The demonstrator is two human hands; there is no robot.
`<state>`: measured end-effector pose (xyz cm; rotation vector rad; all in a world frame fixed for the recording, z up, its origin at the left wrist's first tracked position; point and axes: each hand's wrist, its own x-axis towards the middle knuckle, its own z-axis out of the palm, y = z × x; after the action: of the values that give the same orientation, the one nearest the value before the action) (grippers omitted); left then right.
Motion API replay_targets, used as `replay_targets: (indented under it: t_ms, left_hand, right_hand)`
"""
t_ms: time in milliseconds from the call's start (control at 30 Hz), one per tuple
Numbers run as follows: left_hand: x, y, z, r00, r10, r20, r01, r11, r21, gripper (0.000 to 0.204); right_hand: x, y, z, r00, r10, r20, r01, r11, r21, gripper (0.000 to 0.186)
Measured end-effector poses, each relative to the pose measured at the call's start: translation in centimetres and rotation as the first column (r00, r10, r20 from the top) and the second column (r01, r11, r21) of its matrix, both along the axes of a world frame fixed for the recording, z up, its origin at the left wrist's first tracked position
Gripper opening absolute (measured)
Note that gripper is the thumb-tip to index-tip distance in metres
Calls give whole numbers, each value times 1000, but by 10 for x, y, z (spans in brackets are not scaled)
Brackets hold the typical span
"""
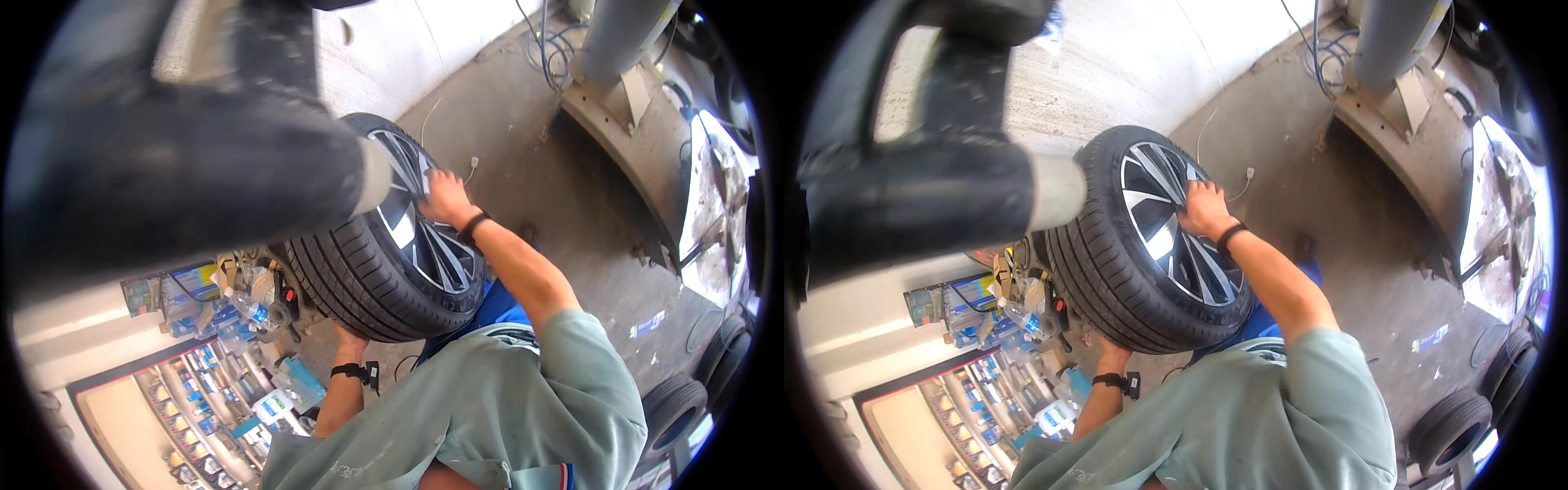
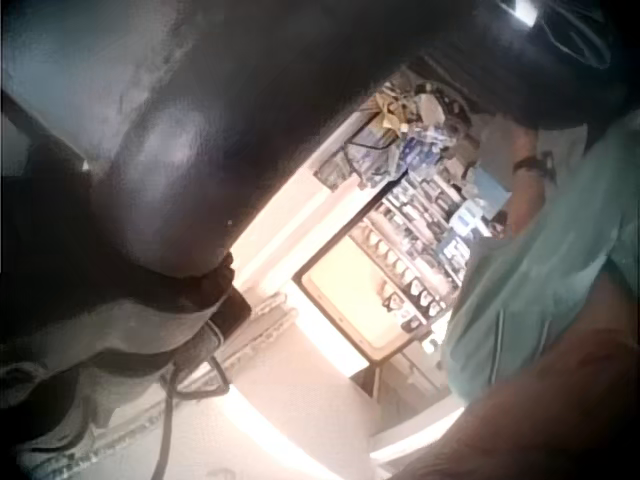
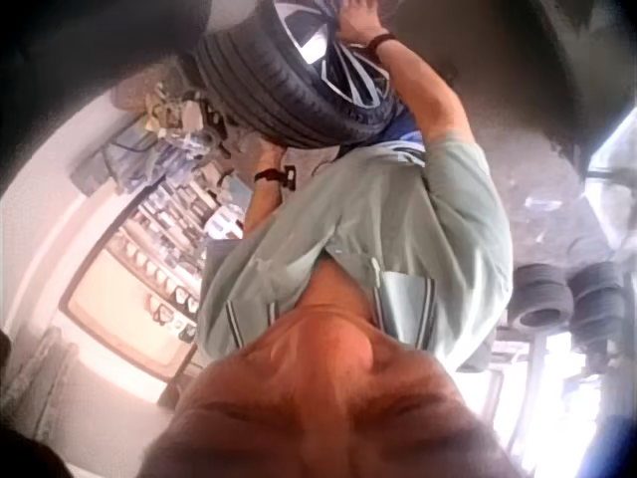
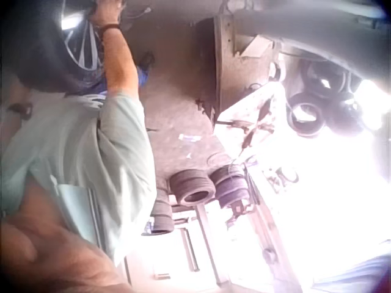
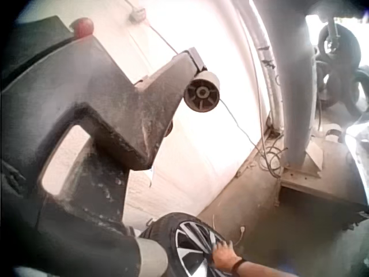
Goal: The person places a tire onto a wheel balancer machine, secures it with a locking nut, and then adds small weights to the rim after the machine provides a reading.
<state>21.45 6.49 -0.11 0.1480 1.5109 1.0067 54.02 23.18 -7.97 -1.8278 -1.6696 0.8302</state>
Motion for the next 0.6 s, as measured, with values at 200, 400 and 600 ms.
replay_targets:
  t_ms: [200,400,600]
  left_hand:
    - [-14,-11,-4,994,54,97,-50,998,-37,70]
    - [-15,-18,-16,979,166,118,-164,986,-33,69]
    - [-13,-24,-31,962,158,224,-171,985,38,61]
  right_hand:
    - [57,-39,243,763,245,-598,436,488,756,45]
    - [27,10,329,810,160,-564,526,226,820,62]
    - [21,25,333,817,9,-577,565,190,803,60]
